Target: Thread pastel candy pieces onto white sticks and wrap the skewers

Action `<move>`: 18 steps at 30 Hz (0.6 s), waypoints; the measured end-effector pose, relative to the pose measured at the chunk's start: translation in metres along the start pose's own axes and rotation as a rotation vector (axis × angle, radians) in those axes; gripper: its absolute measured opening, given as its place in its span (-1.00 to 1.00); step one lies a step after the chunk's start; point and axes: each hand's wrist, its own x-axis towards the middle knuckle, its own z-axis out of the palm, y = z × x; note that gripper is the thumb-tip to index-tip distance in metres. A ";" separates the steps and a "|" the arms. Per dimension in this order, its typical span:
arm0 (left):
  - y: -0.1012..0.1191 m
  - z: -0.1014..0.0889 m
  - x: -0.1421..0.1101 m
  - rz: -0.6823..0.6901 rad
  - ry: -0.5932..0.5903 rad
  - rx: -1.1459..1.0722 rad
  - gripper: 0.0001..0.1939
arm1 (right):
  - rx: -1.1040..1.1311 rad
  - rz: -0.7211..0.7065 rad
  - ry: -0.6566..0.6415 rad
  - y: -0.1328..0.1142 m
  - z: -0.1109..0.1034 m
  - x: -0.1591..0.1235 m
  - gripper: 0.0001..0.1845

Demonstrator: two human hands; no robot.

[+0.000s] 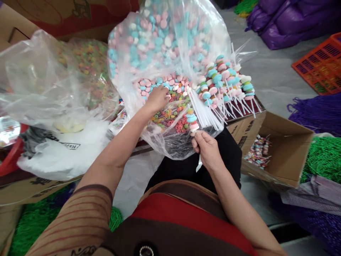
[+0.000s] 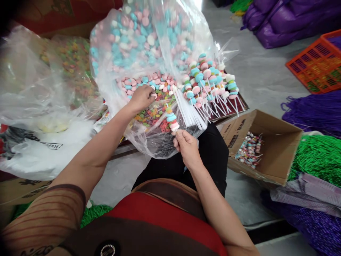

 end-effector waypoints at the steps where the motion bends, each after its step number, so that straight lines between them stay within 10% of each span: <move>1: 0.002 -0.001 -0.002 0.020 -0.013 -0.017 -0.73 | 0.001 -0.003 0.000 0.000 0.000 0.000 -0.52; 6: 0.004 -0.004 -0.005 -0.028 0.057 -0.221 -0.80 | -0.029 -0.016 0.006 -0.002 -0.001 0.000 -0.51; 13: 0.022 -0.010 -0.038 -0.238 0.073 -1.456 -0.69 | -0.155 -0.112 -0.038 -0.015 -0.002 -0.010 -0.58; 18: 0.054 -0.007 -0.065 -0.307 -0.012 -1.785 -0.75 | -0.288 -0.180 -0.045 -0.023 0.002 -0.018 -0.63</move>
